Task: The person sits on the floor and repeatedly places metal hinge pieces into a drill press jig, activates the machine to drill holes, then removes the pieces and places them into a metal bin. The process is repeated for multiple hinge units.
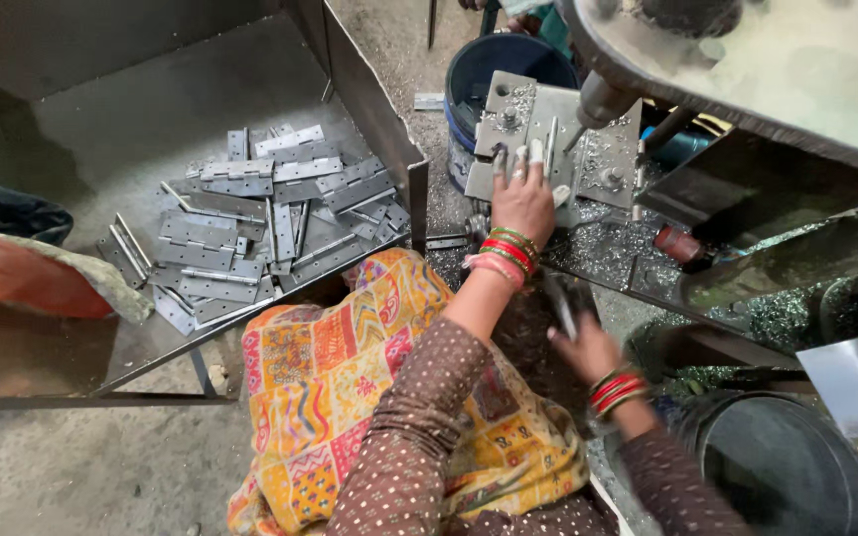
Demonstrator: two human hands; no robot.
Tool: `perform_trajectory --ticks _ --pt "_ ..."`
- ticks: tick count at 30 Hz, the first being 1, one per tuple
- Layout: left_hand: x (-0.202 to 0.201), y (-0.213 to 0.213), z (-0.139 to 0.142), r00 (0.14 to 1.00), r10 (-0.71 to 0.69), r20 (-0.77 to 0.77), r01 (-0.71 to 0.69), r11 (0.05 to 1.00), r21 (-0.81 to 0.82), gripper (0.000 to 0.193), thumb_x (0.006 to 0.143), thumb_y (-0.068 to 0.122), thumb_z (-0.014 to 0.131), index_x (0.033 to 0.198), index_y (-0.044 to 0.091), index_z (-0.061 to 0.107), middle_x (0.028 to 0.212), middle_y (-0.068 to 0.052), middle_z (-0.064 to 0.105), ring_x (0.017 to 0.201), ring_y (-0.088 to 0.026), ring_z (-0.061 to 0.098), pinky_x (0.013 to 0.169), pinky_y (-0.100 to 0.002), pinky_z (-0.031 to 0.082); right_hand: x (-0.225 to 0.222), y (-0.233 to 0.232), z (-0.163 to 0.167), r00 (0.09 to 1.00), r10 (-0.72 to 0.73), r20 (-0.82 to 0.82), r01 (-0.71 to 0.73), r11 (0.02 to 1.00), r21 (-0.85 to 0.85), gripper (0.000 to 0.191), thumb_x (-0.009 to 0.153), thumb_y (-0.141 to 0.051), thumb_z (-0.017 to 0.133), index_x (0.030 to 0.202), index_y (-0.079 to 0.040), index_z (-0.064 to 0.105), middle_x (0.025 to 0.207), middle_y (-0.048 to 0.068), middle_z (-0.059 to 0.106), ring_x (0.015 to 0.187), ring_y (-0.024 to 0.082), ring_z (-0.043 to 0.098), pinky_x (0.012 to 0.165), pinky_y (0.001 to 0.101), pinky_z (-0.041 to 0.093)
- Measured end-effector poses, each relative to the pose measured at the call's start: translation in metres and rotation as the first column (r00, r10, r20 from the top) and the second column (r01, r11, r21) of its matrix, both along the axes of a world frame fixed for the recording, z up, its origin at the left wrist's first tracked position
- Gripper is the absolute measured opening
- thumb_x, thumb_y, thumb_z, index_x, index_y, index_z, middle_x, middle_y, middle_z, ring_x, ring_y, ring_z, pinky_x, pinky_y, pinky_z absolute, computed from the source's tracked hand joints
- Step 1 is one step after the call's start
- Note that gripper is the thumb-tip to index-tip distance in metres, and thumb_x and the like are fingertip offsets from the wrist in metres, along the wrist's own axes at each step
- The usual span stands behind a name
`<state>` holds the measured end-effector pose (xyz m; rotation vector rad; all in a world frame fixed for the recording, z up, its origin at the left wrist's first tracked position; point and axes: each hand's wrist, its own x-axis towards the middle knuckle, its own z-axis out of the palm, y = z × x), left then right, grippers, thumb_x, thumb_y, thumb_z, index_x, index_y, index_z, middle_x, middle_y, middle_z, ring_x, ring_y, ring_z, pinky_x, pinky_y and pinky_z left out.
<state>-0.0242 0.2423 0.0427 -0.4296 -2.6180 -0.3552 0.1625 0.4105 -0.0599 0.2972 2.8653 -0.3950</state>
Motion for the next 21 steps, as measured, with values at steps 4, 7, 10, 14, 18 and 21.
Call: perform_trajectory --ticks 4,7,10,14,18,21 --pt "0.011 -0.009 -0.002 0.998 -0.04 0.043 0.039 0.999 0.009 0.029 0.09 0.019 0.056 0.11 0.006 0.074 0.142 -0.012 0.058 0.138 -0.03 0.051 0.117 -0.06 0.032 0.021 -0.019 -0.034 0.98 -0.001 -0.201 -0.017 0.996 -0.092 0.052 0.093 -0.051 0.063 0.114 -0.004 0.054 0.089 0.027 0.071 0.085 0.049 0.068 0.071 0.0583 0.054" --pt "0.02 -0.015 -0.006 0.993 -0.072 0.095 0.072 0.997 0.003 0.031 0.089 0.018 0.056 0.113 0.007 0.073 0.141 -0.011 0.058 0.138 -0.028 0.05 0.114 -0.06 0.033 0.009 -0.009 -0.025 0.99 0.038 -0.137 -0.06 0.985 -0.162 0.072 0.085 -0.052 0.068 0.129 0.001 0.046 0.088 0.032 0.069 0.08 0.053 0.067 0.066 0.0593 0.054" --pt "0.015 -0.013 -0.01 0.998 -0.054 0.028 0.053 0.998 0.026 0.031 0.088 0.018 0.055 0.111 0.007 0.072 0.148 -0.012 0.056 0.137 -0.029 0.05 0.11 -0.058 0.035 -0.013 0.015 -0.008 0.994 0.022 0.108 -0.022 1.0 -0.009 0.071 0.083 -0.063 0.07 0.113 -0.002 0.052 0.086 0.03 0.071 0.083 0.05 0.069 0.073 0.0573 0.055" --pt "-0.004 -0.001 -0.011 0.995 -0.059 0.086 0.054 0.997 0.051 0.032 0.092 0.022 0.054 0.114 0.007 0.072 0.141 -0.011 0.058 0.137 -0.028 0.05 0.112 -0.06 0.035 -0.018 0.017 0.008 0.997 0.08 0.009 -0.081 0.997 0.014 0.07 0.083 -0.065 0.069 0.111 -0.002 0.055 0.084 0.027 0.072 0.08 0.048 0.071 0.07 0.0554 0.056" --pt "-0.012 0.005 -0.009 0.989 -0.044 0.141 0.044 0.999 0.008 0.034 0.091 0.02 0.053 0.117 0.006 0.071 0.139 -0.009 0.059 0.137 -0.028 0.05 0.112 -0.056 0.037 0.007 -0.001 -0.006 0.991 -0.117 0.059 0.127 0.969 -0.213 0.061 0.085 -0.06 0.063 0.112 -0.006 0.058 0.077 0.024 0.072 0.071 0.043 0.075 0.068 0.052 0.058" --pt "-0.008 0.004 -0.007 0.983 -0.048 0.178 0.048 0.999 0.001 0.034 0.097 0.018 0.051 0.122 0.005 0.07 0.139 -0.011 0.059 0.138 -0.028 0.051 0.113 -0.055 0.037 0.01 -0.002 -0.014 0.996 -0.078 0.034 0.084 0.958 -0.274 0.059 0.088 -0.058 0.062 0.11 -0.004 0.058 0.077 0.025 0.071 0.071 0.043 0.074 0.067 0.052 0.057"
